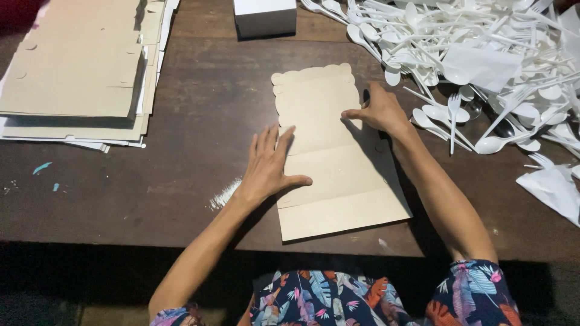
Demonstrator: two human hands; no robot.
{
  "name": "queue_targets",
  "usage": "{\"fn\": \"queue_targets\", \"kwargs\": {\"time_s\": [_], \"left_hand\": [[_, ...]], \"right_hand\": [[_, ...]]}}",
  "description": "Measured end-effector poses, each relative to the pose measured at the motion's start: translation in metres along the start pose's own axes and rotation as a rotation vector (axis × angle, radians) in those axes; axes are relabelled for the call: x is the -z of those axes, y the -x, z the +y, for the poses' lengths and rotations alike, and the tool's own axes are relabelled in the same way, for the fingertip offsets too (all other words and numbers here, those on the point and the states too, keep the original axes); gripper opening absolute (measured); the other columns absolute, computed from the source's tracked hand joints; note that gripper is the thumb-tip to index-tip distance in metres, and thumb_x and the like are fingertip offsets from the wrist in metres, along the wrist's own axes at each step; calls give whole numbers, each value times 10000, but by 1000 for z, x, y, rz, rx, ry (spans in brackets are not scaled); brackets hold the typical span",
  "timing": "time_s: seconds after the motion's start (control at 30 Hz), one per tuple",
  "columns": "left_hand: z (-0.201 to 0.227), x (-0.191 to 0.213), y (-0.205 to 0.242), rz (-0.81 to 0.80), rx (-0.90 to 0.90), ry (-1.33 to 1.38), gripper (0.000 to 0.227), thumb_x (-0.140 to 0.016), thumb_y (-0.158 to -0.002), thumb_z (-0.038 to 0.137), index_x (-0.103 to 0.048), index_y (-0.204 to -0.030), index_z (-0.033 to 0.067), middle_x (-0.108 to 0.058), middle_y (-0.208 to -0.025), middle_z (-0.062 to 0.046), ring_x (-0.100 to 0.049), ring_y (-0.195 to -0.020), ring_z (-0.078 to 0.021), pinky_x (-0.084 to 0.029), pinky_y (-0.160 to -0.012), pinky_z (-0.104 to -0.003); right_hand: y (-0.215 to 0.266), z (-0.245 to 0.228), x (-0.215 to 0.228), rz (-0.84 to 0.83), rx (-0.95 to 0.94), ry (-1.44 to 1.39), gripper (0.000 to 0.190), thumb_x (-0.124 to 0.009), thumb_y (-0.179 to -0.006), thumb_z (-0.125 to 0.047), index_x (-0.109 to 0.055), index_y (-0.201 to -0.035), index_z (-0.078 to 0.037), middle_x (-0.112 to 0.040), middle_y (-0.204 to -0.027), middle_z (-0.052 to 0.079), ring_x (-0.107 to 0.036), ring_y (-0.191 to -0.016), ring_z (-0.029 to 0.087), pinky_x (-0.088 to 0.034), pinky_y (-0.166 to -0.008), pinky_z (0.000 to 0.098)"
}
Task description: The person folds a flat cardboard sheet along pre-scored lines to form a small rectangular box. They press the creases, fold the side flaps inward, and tuck the top flap to close the box. The finished box is placed on the table.
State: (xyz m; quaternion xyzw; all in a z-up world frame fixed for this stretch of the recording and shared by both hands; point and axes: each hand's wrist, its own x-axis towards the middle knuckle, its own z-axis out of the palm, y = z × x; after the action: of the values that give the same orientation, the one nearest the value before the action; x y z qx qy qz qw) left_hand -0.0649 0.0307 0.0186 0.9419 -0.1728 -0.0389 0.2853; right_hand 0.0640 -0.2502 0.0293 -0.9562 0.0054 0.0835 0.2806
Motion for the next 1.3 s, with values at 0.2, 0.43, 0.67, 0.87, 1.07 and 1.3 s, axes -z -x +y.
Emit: {"fn": "queue_targets", "kwargs": {"time_s": [0.2, 0.43, 0.67, 0.87, 1.07, 1.3], "left_hand": [[-8, 8, -15, 30, 49, 54, 1420, -987, -533, 489, -163, -1617, 86, -423, -1476, -302, -218, -1456, -549, 30, -1139, -776], [-18, 0, -38, 152, 76, 195, 1270, -983, -600, 173, -204, -1589, 3, -587, -1291, -208, -399, -1336, -453, 84, -1132, -775], [-46, -22, -59, 180, 114, 333, 836, -831, -752, 69, -443, -1493, 92, -682, -1154, -70, -634, -1162, -286, -37, -1189, -666], [-61, -35, -69, 259, 139, 357, 653, -853, -778, 103, -573, -1364, 170, -662, -1292, -76, -547, -1320, -329, -92, -1208, -574], [-76, -27, -70, 317, 25, 359, 507, -917, -728, 231, -676, -1173, 206, -672, -1114, -11, -628, -1130, -282, -352, -1085, -497], [-67, 16, -48, 86, -260, 239, 533, -837, -762, 144, -638, -1252, 86, -661, -1230, -157, -563, -1197, -402, -345, -1058, -584]], "right_hand": [[-15, 35, -12, 18, -47, -257, 1054, -951, -698, -316, -391, -1524, 23, -745, -950, 81, -732, -884, 224, -581, -730, 338], [6, 28, 1, 56, -80, -427, 1095, -969, -681, -166, -329, -1551, 17, -685, -1046, 165, -713, -871, 238, -600, -630, 296], [-5, 47, -5, -35, -131, -705, 1093, -935, -689, -79, -276, -1547, 78, -661, -1142, 270, -708, -895, 266, -569, -630, 303], [-18, 65, -14, -24, 16, -889, 927, -859, -690, 37, -396, -1493, 10, -686, -956, 106, -686, -779, 161, -505, -558, 193], [38, 21, 14, 47, 267, -819, 494, -876, -718, 12, -708, -1165, -114, -692, -916, 7, -657, -825, 116, -575, -708, 247], [54, 65, -8, 81, 565, -678, 170, -827, -801, 3, -735, -897, -103, -657, -782, 41, -571, -744, 137, -490, -756, 326]]}}
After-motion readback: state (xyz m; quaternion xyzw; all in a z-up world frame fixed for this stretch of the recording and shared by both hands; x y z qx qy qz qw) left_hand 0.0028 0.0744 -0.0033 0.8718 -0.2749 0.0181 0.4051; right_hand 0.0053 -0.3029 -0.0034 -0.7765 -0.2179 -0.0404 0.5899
